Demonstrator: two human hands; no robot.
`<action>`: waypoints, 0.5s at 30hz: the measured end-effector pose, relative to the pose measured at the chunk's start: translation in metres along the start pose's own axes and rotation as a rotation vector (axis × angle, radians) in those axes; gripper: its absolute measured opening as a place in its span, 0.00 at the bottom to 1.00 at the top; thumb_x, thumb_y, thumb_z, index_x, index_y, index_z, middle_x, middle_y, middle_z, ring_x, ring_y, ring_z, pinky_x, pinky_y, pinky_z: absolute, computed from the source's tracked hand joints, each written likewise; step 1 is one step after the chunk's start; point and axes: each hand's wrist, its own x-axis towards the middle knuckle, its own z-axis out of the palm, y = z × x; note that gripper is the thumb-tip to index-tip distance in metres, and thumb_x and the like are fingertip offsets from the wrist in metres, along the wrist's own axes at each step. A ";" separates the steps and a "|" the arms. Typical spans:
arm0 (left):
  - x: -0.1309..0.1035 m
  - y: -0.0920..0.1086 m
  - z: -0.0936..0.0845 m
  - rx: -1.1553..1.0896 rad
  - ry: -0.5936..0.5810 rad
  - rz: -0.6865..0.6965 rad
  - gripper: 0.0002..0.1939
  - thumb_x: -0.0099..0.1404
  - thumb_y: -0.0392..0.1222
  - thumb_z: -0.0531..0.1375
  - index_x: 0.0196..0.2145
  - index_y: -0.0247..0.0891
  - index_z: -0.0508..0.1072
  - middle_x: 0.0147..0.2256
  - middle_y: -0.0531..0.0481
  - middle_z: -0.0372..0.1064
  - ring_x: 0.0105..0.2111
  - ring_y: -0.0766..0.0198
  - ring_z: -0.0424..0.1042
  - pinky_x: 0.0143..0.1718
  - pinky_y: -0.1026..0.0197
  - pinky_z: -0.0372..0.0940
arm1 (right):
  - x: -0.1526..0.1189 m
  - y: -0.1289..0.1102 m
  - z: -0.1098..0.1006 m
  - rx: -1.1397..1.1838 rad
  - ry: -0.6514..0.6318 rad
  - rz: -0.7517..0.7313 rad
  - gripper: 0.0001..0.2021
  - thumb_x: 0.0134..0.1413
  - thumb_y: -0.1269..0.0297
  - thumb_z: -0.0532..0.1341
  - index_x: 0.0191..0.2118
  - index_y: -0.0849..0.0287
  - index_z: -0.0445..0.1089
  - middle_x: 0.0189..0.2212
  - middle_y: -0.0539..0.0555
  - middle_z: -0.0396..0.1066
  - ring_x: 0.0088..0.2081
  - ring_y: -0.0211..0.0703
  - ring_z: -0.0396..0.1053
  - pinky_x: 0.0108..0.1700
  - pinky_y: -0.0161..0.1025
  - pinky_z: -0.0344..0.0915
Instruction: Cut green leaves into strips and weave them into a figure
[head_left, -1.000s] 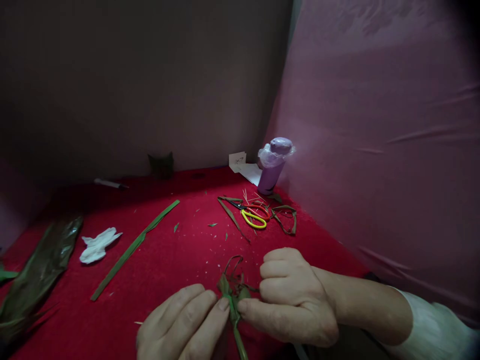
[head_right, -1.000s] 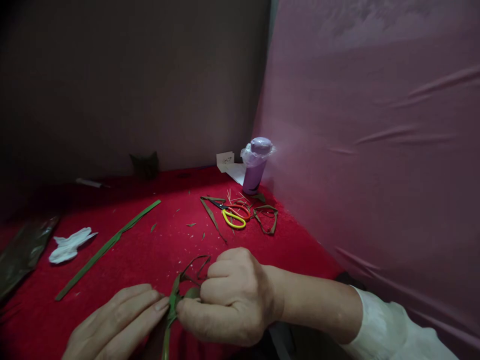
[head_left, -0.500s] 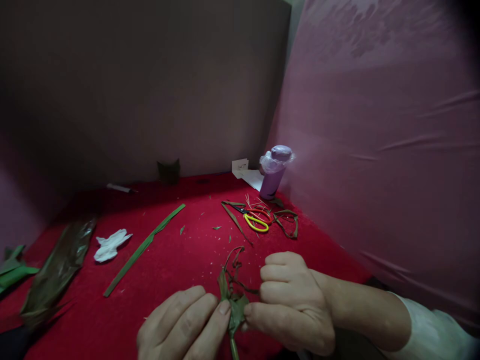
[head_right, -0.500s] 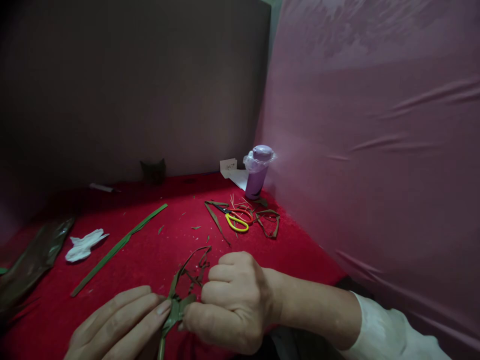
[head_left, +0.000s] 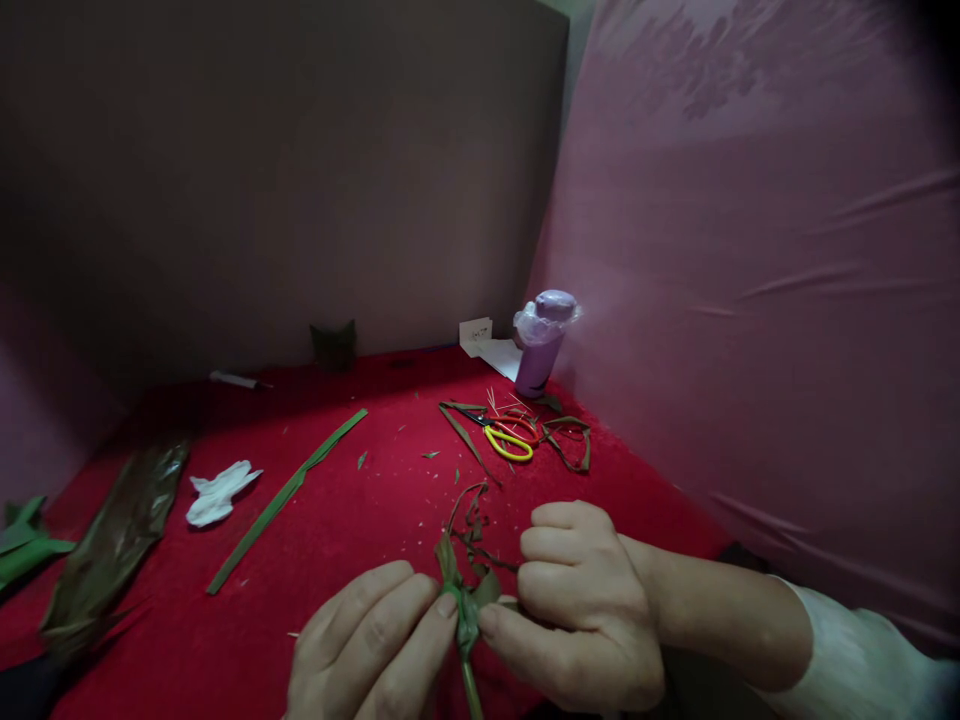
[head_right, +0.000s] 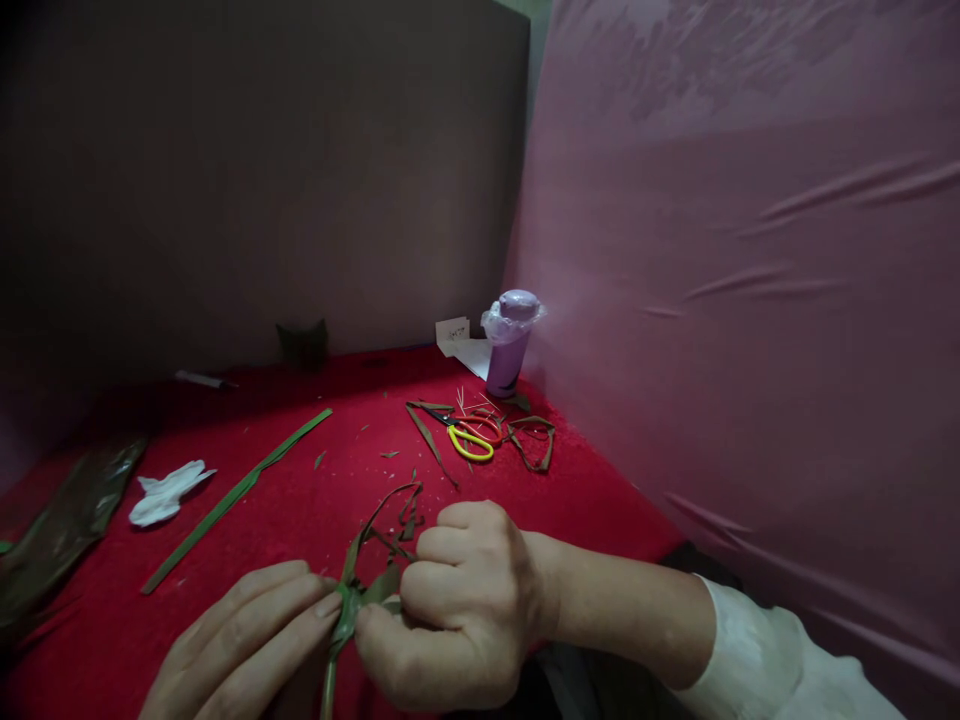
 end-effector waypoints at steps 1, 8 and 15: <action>0.002 0.000 0.000 0.005 0.002 0.010 0.07 0.59 0.34 0.59 0.36 0.34 0.75 0.32 0.47 0.77 0.38 0.60 0.74 0.41 0.60 0.69 | 0.000 0.001 -0.001 0.004 -0.006 0.005 0.04 0.39 0.75 0.62 0.26 0.63 0.69 0.11 0.42 0.46 0.17 0.32 0.42 0.21 0.36 0.36; 0.002 -0.001 0.004 0.040 0.021 0.005 0.07 0.57 0.34 0.61 0.35 0.36 0.76 0.31 0.48 0.77 0.37 0.60 0.74 0.40 0.61 0.69 | -0.003 0.004 -0.005 0.032 -0.081 0.034 0.04 0.47 0.74 0.58 0.29 0.67 0.71 0.12 0.43 0.48 0.17 0.33 0.43 0.21 0.38 0.37; -0.008 0.001 0.006 0.028 0.000 -0.063 0.09 0.59 0.35 0.59 0.38 0.36 0.75 0.36 0.46 0.76 0.38 0.60 0.74 0.42 0.60 0.69 | -0.001 0.006 -0.007 0.065 -0.103 0.046 0.06 0.49 0.73 0.57 0.33 0.66 0.71 0.13 0.43 0.49 0.17 0.33 0.46 0.20 0.37 0.39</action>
